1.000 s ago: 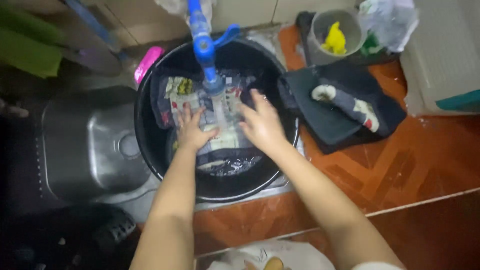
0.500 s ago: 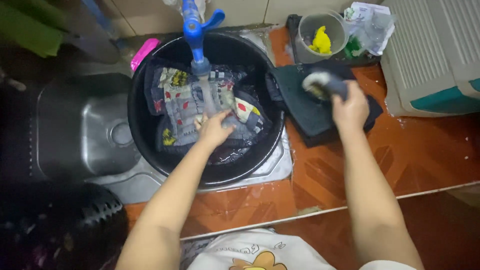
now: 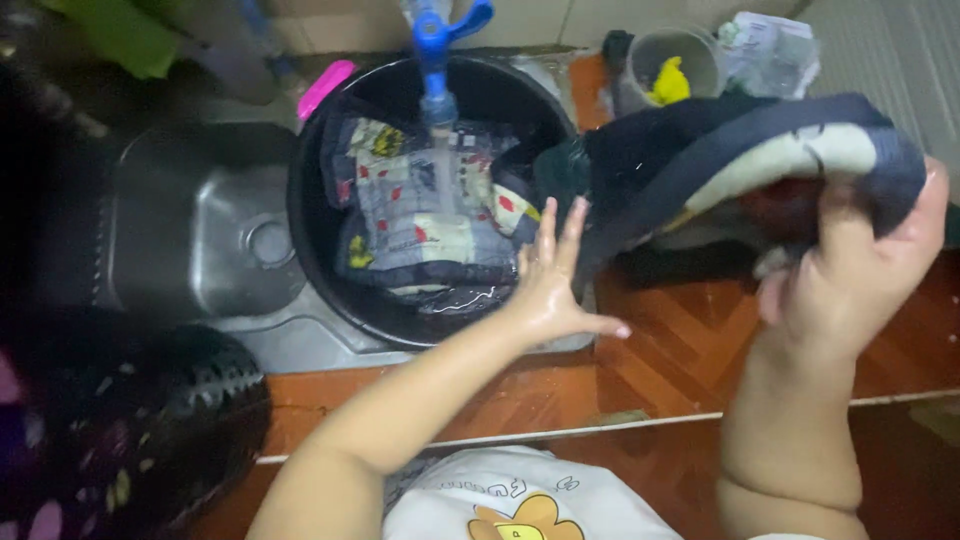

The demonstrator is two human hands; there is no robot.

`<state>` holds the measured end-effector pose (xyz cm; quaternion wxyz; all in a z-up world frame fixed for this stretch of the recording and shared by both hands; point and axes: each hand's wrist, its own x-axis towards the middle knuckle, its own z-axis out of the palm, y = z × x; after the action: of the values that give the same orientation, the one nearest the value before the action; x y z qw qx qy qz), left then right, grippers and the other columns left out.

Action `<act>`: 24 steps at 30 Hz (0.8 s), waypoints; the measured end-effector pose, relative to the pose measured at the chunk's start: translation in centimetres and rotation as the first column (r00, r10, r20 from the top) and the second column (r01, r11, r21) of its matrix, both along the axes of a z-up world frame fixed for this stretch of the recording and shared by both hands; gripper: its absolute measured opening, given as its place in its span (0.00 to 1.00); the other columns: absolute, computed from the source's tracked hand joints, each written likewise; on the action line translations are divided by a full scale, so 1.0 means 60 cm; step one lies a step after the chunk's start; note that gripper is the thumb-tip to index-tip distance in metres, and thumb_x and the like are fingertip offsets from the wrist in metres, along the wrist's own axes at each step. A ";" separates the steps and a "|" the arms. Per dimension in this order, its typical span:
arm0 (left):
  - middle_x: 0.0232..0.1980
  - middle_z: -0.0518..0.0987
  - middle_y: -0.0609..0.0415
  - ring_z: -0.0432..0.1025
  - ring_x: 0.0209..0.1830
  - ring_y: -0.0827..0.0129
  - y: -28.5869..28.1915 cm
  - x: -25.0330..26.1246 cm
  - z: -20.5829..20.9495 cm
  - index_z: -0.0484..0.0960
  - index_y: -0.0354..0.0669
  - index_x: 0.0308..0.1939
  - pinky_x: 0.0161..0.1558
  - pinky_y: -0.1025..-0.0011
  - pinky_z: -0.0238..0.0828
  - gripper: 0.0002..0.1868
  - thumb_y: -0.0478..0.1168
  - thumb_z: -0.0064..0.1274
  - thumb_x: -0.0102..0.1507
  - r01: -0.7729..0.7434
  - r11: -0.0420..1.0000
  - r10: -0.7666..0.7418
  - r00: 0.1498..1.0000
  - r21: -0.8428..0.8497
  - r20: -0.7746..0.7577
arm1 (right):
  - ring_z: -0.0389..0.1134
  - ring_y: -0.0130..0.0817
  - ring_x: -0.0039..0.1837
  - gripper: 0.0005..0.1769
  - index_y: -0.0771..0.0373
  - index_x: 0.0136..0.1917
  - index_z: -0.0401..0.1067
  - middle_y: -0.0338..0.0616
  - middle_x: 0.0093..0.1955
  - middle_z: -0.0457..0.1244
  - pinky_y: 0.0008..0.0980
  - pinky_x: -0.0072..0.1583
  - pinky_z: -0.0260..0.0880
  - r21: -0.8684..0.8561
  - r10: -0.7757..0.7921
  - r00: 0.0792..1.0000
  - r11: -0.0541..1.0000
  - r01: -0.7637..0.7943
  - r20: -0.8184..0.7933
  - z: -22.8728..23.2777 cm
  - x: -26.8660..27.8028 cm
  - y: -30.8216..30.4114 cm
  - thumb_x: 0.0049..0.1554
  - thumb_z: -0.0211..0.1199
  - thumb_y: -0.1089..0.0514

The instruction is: Hand wash several pieces of laundry in a basin under a tap.

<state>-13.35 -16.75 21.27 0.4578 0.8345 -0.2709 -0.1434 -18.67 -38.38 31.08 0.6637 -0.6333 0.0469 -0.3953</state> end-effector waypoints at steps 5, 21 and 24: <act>0.78 0.62 0.39 0.61 0.78 0.47 0.069 -0.020 -0.084 0.64 0.47 0.74 0.75 0.52 0.58 0.46 0.35 0.62 0.52 -0.191 0.940 0.230 0.967 -0.281 0.112 | 0.68 0.40 0.48 0.06 0.73 0.62 0.63 0.51 0.53 0.64 0.39 0.54 0.75 0.175 0.210 0.978 0.962 -0.208 0.007 0.002 -0.014 0.047 0.77 0.58 0.69; 0.44 0.85 0.45 0.80 0.45 0.54 0.434 0.215 -0.028 0.85 0.44 0.48 0.50 0.61 0.75 0.17 0.35 0.55 0.55 -0.774 0.630 0.725 0.612 0.054 0.316 | 0.71 0.52 0.55 0.27 0.62 0.60 0.75 0.53 0.54 0.70 0.48 0.56 0.70 -0.838 -0.131 0.877 0.389 -0.383 -0.462 -0.147 0.225 0.168 0.51 0.78 0.49; 0.59 0.76 0.47 0.69 0.62 0.52 0.358 0.256 -0.039 0.79 0.47 0.60 0.64 0.49 0.57 0.29 0.43 0.59 0.54 -0.773 0.634 0.690 0.587 0.039 0.423 | 0.64 0.58 0.65 0.29 0.56 0.64 0.73 0.53 0.64 0.65 0.61 0.64 0.62 -0.870 -0.199 0.867 0.307 -0.387 -0.456 -0.225 0.275 0.222 0.54 0.74 0.42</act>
<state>2.02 4.74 18.94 0.3215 0.9271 0.0356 0.1895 -2.18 -25.07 17.58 0.1517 -0.9772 -0.0682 -0.1322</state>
